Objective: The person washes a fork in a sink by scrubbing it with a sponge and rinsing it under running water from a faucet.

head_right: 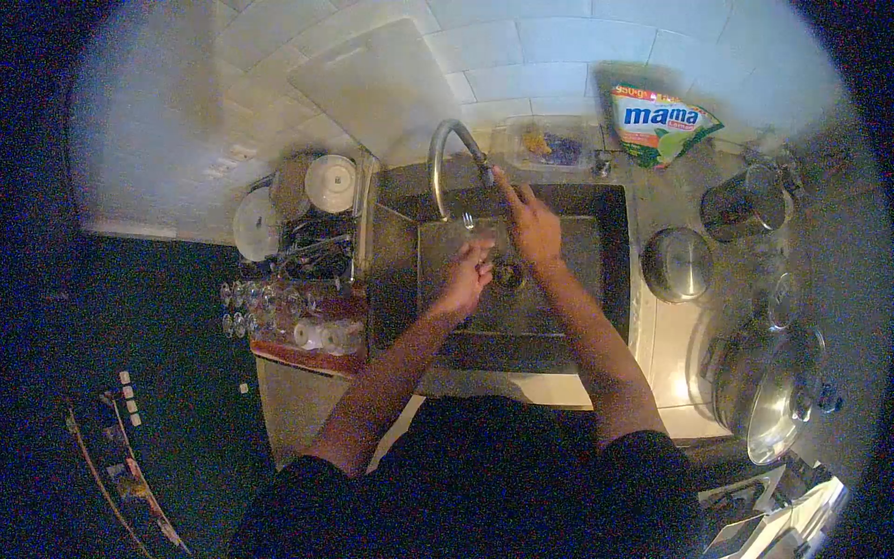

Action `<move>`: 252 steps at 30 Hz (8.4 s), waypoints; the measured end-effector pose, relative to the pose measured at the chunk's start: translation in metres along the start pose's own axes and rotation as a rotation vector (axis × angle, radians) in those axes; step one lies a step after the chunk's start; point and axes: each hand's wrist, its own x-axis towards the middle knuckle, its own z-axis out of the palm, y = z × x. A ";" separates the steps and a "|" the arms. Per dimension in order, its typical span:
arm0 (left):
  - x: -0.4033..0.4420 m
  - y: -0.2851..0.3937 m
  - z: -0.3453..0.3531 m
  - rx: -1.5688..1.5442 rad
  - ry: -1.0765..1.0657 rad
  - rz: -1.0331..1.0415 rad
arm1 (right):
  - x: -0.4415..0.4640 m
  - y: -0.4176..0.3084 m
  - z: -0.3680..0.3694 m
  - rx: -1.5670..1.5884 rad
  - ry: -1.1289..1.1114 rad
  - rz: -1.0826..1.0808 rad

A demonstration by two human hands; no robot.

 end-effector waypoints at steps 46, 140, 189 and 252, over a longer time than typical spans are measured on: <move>-0.120 0.034 -0.033 0.364 0.308 0.039 | 0.008 -0.016 0.006 -0.397 -0.178 -0.112; -0.132 0.064 -0.062 1.299 -0.105 0.796 | -0.080 -0.036 -0.006 1.052 -0.986 0.147; -0.121 0.066 -0.043 0.554 0.327 0.238 | -0.100 -0.095 0.013 1.419 -0.377 0.572; -0.108 0.083 -0.003 0.585 0.365 0.656 | -0.107 -0.087 -0.006 0.990 -0.426 0.251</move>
